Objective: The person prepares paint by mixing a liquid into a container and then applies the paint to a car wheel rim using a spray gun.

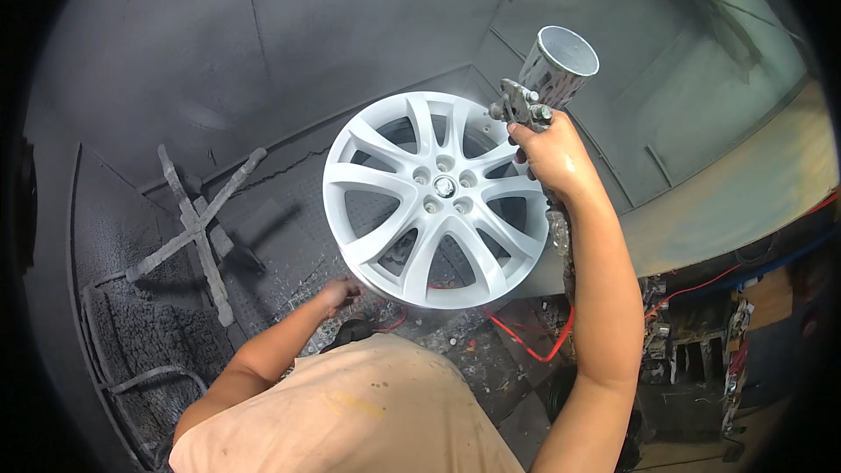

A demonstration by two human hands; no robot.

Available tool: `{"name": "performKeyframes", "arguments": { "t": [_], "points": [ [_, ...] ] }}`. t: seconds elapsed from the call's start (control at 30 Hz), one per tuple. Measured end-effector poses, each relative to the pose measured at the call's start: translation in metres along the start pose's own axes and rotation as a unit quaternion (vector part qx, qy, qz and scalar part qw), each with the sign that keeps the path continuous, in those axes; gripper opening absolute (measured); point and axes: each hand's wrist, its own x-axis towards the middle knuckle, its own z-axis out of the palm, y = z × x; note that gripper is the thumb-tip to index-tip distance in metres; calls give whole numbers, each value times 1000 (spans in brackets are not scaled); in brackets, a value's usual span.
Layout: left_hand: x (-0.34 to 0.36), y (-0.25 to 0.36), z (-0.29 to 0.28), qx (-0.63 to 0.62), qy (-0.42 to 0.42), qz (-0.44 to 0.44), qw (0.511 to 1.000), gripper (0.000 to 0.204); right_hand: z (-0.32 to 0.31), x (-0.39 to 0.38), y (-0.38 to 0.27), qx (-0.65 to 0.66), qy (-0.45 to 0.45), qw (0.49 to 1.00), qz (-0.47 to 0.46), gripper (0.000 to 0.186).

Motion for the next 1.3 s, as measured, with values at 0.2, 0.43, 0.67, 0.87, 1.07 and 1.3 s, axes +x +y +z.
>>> {"name": "performKeyframes", "arguments": {
  "t": [0.2, 0.43, 0.67, 0.87, 1.07, 1.3],
  "points": [
    [6, 53, 2, -47, 94, 38, 994, 19, 8, -9, -11, 110, -30, 993, 20, 14],
    [-3, 27, 13, -13, 77, 33, 996, 33, 10, 3, -1, -7, 15, 999, -32, 16],
    [-21, 19, 37, -17, 75, -7, 997, 27, 9, 3, 1, -41, 58, 997, -8, 15],
    [-12, -13, 48, -24, 29, -22, 999, 4, 18, -14, -30, -1, 6, 1000, 13, 14],
    [-29, -16, 69, 40, -50, -60, 996, 3, 22, -19, -33, 92, -39, 995, -3, 13],
    [-45, -5, 65, 85, -89, -94, 988, 11, 16, -4, -15, -16, -9, 1000, -22, 14]
  ]
}}
